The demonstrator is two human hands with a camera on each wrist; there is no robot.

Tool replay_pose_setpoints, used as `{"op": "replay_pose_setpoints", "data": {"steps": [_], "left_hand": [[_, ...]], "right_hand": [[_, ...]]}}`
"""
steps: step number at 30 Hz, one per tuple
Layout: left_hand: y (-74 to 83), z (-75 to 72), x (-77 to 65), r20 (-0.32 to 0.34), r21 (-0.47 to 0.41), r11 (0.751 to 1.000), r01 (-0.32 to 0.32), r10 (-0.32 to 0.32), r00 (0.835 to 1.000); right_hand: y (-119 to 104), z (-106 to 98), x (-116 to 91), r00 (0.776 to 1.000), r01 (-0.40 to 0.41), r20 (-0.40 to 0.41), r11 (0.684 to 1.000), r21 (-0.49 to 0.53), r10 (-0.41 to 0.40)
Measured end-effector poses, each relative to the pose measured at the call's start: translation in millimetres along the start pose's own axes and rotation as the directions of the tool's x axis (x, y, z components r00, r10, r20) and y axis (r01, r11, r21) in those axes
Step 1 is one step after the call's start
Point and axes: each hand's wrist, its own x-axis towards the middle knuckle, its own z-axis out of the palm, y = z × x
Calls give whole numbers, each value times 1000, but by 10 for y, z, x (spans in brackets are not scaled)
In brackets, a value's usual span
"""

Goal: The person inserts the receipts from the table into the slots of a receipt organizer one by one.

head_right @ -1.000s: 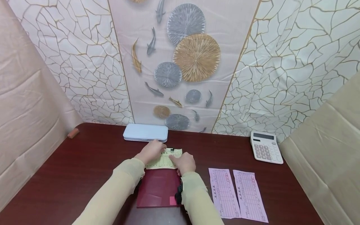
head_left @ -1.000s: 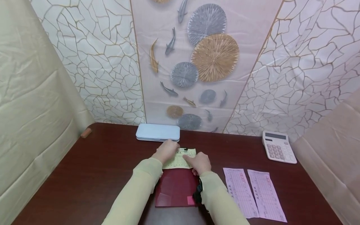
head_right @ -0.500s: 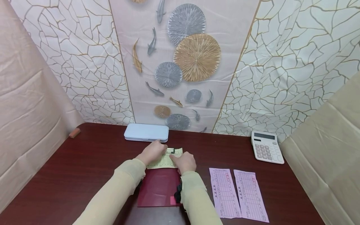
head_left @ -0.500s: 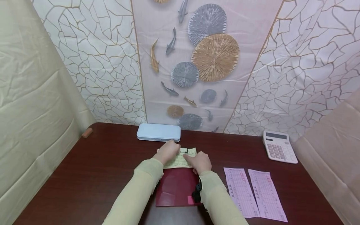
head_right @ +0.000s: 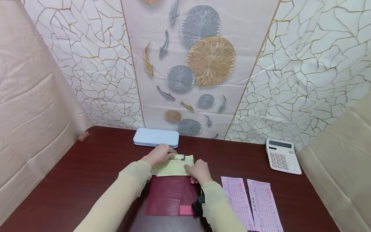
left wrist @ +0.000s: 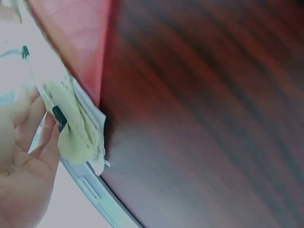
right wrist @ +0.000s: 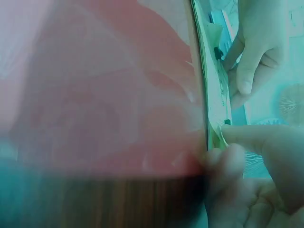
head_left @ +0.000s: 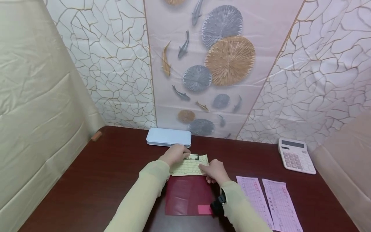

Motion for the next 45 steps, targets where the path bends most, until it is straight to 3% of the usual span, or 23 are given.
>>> {"op": "replay_pose_setpoints", "data": {"steps": [7,14,18,21,28,32,39,45], "left_hand": [[-1,-105,-6,45,-136,989,64,-58,997],[-24,-124,5,66,-161,985,64,-54,996],[-42,-122,14,58,-151,987,56,-48,997],[-41,-129,3,56,-152,987,56,-48,997],[-45,-89,-8,32,-167,985,46,-41,999],[-76,-19,3,11,-138,990,10,-9,1000],[-40,-15,-19,3,-121,993,-8,9,1000],[-31,33,-32,-51,-73,997,-31,27,998]], "right_hand": [[114,-271,-80,997,76,-29,994,-75,-78],[366,-668,-220,983,159,-58,969,-188,-173],[574,-871,-314,954,257,-66,911,-322,-292],[725,-987,-381,918,323,-89,858,-399,-387],[1001,-1198,-464,855,414,-102,788,-455,-508],[1096,-1247,-499,861,430,-48,776,-462,-506],[1129,-1259,-522,895,410,28,797,-443,-444],[1133,-1244,-528,876,438,33,767,-469,-481]]}}
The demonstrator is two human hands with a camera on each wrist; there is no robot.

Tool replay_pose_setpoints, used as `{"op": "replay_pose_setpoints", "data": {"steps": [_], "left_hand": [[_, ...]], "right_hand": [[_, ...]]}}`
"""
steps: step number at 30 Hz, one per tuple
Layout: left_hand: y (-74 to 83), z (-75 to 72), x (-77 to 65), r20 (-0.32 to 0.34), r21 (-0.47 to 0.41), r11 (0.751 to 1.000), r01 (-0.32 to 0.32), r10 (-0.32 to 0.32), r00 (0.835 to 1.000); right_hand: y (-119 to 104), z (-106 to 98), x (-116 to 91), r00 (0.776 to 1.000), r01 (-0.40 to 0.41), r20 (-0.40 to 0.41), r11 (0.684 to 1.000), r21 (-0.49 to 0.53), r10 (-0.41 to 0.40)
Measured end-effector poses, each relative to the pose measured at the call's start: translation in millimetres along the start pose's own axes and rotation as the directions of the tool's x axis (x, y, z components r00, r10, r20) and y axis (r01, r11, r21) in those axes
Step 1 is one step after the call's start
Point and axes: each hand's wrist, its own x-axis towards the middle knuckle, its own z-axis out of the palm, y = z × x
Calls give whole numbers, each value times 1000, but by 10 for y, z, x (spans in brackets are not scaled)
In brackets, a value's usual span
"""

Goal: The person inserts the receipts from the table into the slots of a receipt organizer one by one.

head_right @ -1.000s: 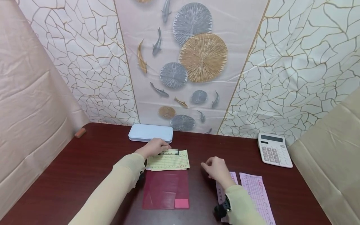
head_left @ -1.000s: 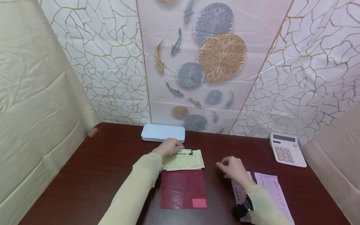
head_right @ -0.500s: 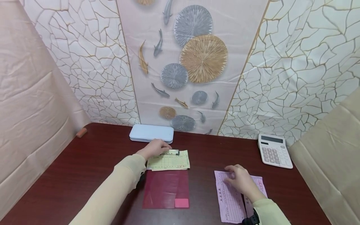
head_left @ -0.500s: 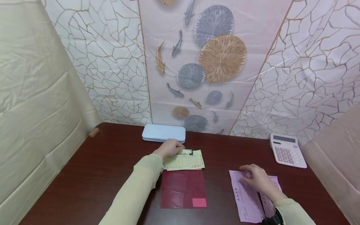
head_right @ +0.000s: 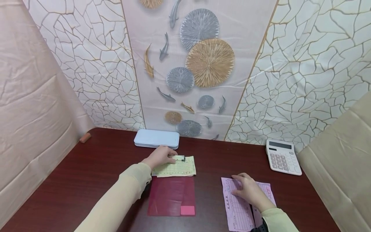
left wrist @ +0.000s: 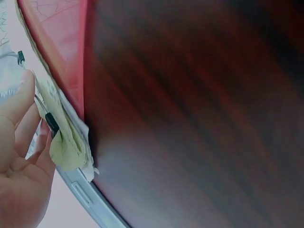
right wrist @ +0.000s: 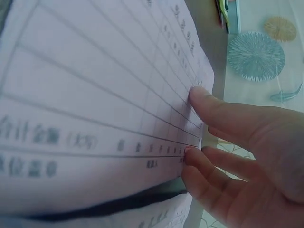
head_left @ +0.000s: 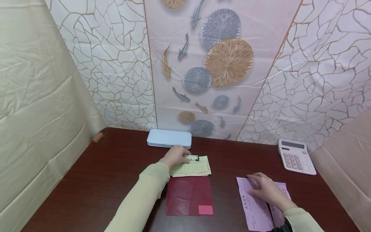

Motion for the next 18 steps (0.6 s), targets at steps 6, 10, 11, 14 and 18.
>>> {"op": "replay_pose_setpoints", "data": {"steps": [6,10,11,14,18], "left_hand": [[5,46,-3,-32,32,999,5,-4,999],[10,55,-2,-40,61,998,0,3,999],[12,55,-2,-41,65,998,0,3,999],[18,50,-2,-41,65,998,10,-7,999],[36,32,-8,-42,54,998,21,-19,999]], "right_hand": [[-12,32,16,1000,14,-26,1000,-16,-15],[-8,48,41,999,-8,-36,1000,-18,7],[-8,49,46,999,-16,-37,1000,-17,16],[1,52,62,998,-16,-53,1000,-16,15],[13,51,78,997,-4,-81,1000,-13,2]]}}
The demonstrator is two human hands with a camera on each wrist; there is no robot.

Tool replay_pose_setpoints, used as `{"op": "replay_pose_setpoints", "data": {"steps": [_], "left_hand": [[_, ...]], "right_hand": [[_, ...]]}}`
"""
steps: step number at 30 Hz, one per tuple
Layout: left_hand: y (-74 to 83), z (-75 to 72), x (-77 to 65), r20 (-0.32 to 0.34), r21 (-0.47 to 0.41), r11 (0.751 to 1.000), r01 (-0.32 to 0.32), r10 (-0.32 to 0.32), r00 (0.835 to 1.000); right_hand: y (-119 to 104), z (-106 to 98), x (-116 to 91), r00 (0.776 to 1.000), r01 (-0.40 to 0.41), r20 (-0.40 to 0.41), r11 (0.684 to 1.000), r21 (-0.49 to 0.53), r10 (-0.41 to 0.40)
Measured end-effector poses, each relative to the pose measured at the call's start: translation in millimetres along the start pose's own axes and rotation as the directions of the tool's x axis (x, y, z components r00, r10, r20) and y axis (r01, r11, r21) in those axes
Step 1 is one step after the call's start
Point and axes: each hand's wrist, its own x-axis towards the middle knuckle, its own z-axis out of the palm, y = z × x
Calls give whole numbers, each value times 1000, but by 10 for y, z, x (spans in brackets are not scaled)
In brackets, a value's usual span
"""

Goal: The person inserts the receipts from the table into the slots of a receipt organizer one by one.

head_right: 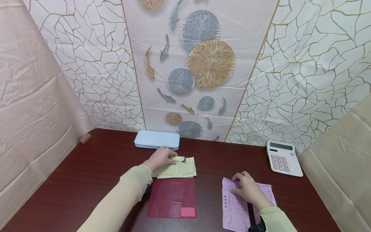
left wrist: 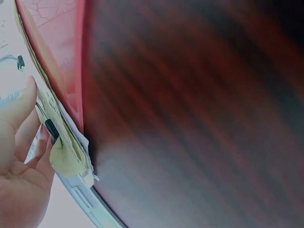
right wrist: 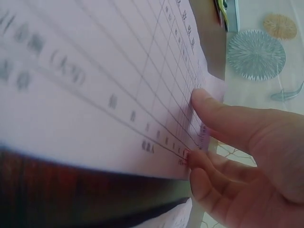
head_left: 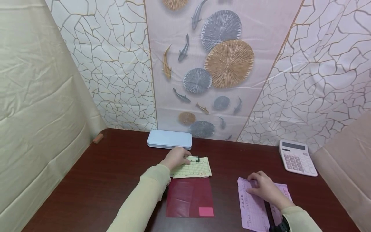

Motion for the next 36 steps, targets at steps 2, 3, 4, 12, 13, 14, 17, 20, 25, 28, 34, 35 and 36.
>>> {"op": "replay_pose_setpoints", "data": {"steps": [2,3,4,12,13,14,17,20,25,28,34,35,36], "left_hand": [[9,-3,-6,-3,1,1000,0,0,1000],[11,-1,-8,-4,4,1000,0,0,1000],[14,-1,-9,-5,6,1000,0,0,1000],[11,24,-13,-9,8,1000,9,-9,1000],[11,25,-13,-12,6,1000,8,-8,1000],[13,26,-14,-11,3,1000,12,-12,1000],[13,27,-14,-9,2,1000,17,-17,1000],[21,20,-18,-6,6,1000,24,-24,1000],[28,12,-20,-10,13,1000,24,-24,1000],[28,10,-22,-9,16,1000,19,-19,1000],[15,20,-12,-15,38,999,6,-6,1000],[15,22,-10,-16,42,999,5,-5,1000],[17,23,-9,-15,43,999,8,-8,1000]], "right_hand": [[3,-2,1,1000,-5,-6,1000,4,5],[6,-2,4,1000,-7,-7,1000,7,7],[7,-3,6,1000,-7,-7,1000,11,7],[35,-18,15,1000,-10,-28,1000,4,10],[39,-23,16,999,-13,-36,1000,-5,13],[41,-33,18,999,-15,-38,1000,-16,15],[47,-67,14,999,-29,-30,999,-34,28],[53,-115,4,999,-40,12,999,-22,40],[44,-195,-24,989,-125,91,988,86,117],[23,-236,-43,978,-186,126,969,164,167],[13,-272,-62,979,-194,115,954,230,171],[15,-272,-61,980,-188,107,955,231,167],[18,-272,-58,982,-182,101,955,234,162]]}}
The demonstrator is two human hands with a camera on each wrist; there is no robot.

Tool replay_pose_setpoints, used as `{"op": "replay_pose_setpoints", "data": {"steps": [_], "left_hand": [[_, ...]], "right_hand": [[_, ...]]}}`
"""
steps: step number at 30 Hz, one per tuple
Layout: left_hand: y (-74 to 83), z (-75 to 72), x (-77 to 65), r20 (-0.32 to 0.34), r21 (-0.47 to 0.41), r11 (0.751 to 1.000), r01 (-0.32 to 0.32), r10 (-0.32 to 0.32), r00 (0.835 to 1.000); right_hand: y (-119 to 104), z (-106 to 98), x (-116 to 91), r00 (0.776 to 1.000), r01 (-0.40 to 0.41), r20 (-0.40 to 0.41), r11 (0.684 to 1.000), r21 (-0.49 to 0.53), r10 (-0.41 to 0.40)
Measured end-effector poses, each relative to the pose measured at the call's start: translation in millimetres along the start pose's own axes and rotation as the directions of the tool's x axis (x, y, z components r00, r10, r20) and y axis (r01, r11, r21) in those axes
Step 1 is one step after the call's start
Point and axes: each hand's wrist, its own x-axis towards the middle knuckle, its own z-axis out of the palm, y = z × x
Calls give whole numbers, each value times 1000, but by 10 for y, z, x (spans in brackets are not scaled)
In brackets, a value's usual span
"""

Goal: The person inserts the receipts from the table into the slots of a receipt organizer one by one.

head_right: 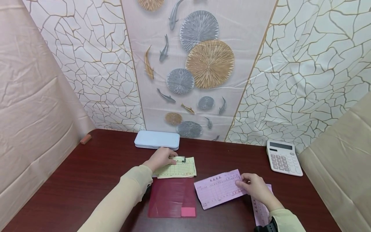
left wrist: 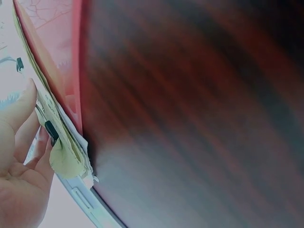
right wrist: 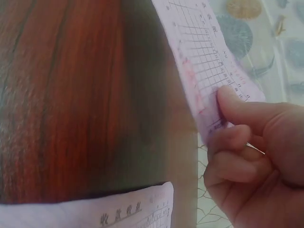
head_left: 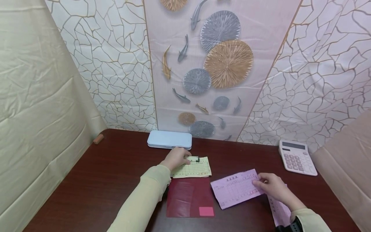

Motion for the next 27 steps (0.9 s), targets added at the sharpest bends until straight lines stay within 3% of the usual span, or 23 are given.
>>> {"op": "replay_pose_setpoints", "data": {"steps": [5,12,20,27], "left_hand": [[6,-6,1,-1,2,1000,0,0,1000],[4,-7,-1,13,-9,1000,8,-8,1000],[30,-36,1,12,9,1000,11,-11,1000],[31,-19,-2,15,19,1000,10,-10,1000]], "right_hand": [[-29,-6,26,1000,-2,-6,997,79,2],[-96,26,64,999,-38,46,967,251,27],[-208,104,122,992,-119,87,935,334,96],[-351,294,191,991,-126,96,911,394,95]]}}
